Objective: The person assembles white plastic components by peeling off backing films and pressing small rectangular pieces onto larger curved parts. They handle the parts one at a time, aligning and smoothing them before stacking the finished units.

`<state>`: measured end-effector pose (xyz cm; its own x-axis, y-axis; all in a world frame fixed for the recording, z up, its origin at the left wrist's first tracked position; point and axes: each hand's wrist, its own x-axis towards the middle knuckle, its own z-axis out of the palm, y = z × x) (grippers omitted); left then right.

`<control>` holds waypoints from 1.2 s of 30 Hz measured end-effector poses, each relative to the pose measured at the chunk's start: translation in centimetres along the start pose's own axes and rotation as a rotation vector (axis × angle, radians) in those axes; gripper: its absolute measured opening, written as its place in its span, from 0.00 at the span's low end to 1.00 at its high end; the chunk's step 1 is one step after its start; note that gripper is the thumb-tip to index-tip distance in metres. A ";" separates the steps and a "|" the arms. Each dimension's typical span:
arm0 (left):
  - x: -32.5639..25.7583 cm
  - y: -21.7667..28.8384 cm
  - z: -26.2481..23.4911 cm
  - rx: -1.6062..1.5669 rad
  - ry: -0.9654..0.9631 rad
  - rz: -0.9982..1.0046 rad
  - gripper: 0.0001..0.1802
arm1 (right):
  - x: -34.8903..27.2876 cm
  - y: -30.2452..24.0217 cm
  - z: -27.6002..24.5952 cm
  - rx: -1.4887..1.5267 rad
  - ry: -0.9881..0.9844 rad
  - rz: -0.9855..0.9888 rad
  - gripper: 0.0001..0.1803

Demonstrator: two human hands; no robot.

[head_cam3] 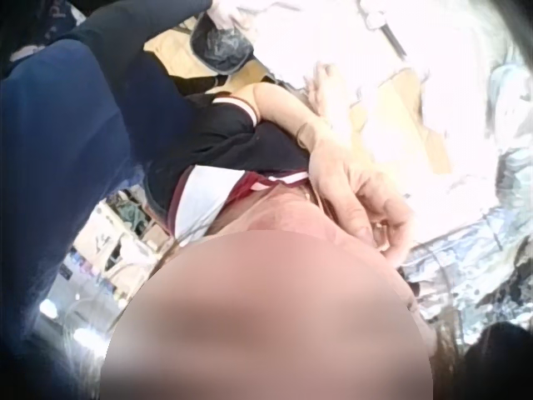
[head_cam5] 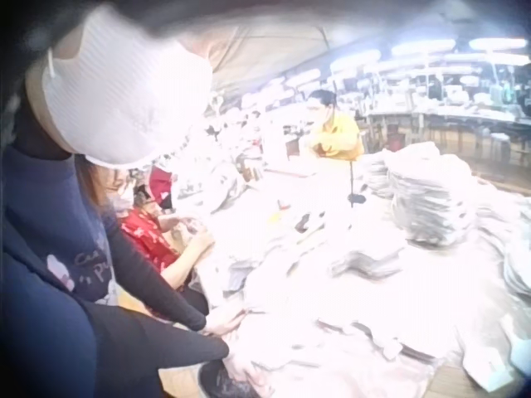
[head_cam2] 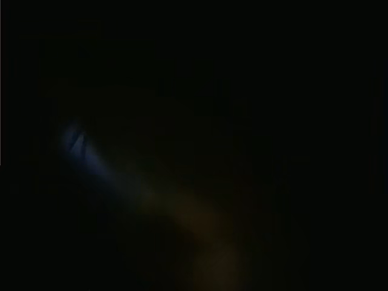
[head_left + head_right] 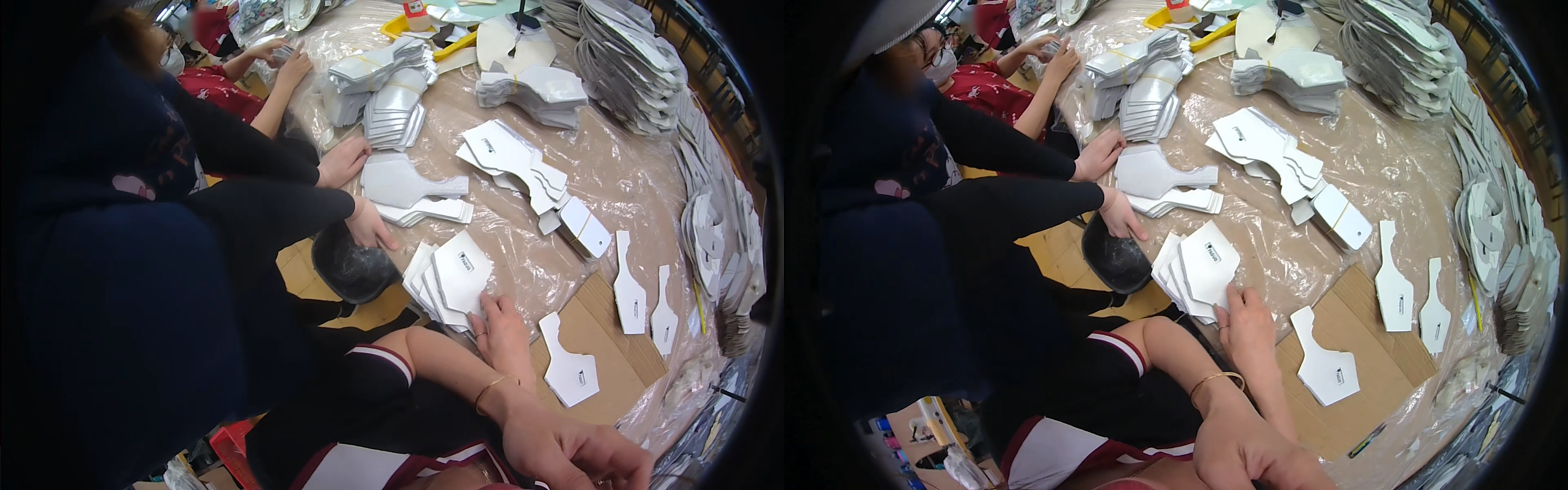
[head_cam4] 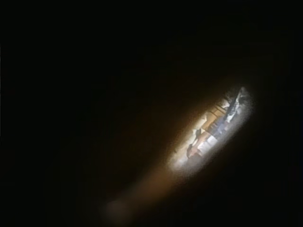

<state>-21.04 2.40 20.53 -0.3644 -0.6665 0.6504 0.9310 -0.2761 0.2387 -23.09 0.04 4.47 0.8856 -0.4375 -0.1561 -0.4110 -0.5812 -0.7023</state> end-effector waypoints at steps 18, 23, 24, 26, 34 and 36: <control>-13.9 10.9 -7.1 2.241 0.949 -0.537 0.17 | 9.1 4.7 -9.3 -0.228 0.413 -0.116 0.37; -14.1 10.3 -7.5 2.246 1.000 -0.631 0.17 | 18.8 3.6 -8.7 -0.437 0.254 0.050 0.52; -14.1 10.2 -7.5 2.234 0.979 -0.661 0.18 | 19.9 3.5 -8.7 -0.493 0.156 0.132 0.54; -14.1 10.1 -7.5 2.231 0.946 -0.686 0.18 | 21.2 3.6 -8.9 -0.499 0.117 0.207 0.52; -14.6 9.6 -8.1 2.195 0.929 -0.730 0.20 | 21.4 3.7 -8.6 -0.564 0.116 0.199 0.39; -14.7 9.5 -8.2 2.211 0.921 -0.714 0.19 | 20.3 3.8 -7.3 -0.576 0.249 0.136 0.37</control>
<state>-6.97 3.88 7.39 0.1513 -0.9885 0.0076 -0.7874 -0.1159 0.6054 -8.29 -16.05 3.66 0.7689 -0.6394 -0.0026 -0.6280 -0.7543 -0.1914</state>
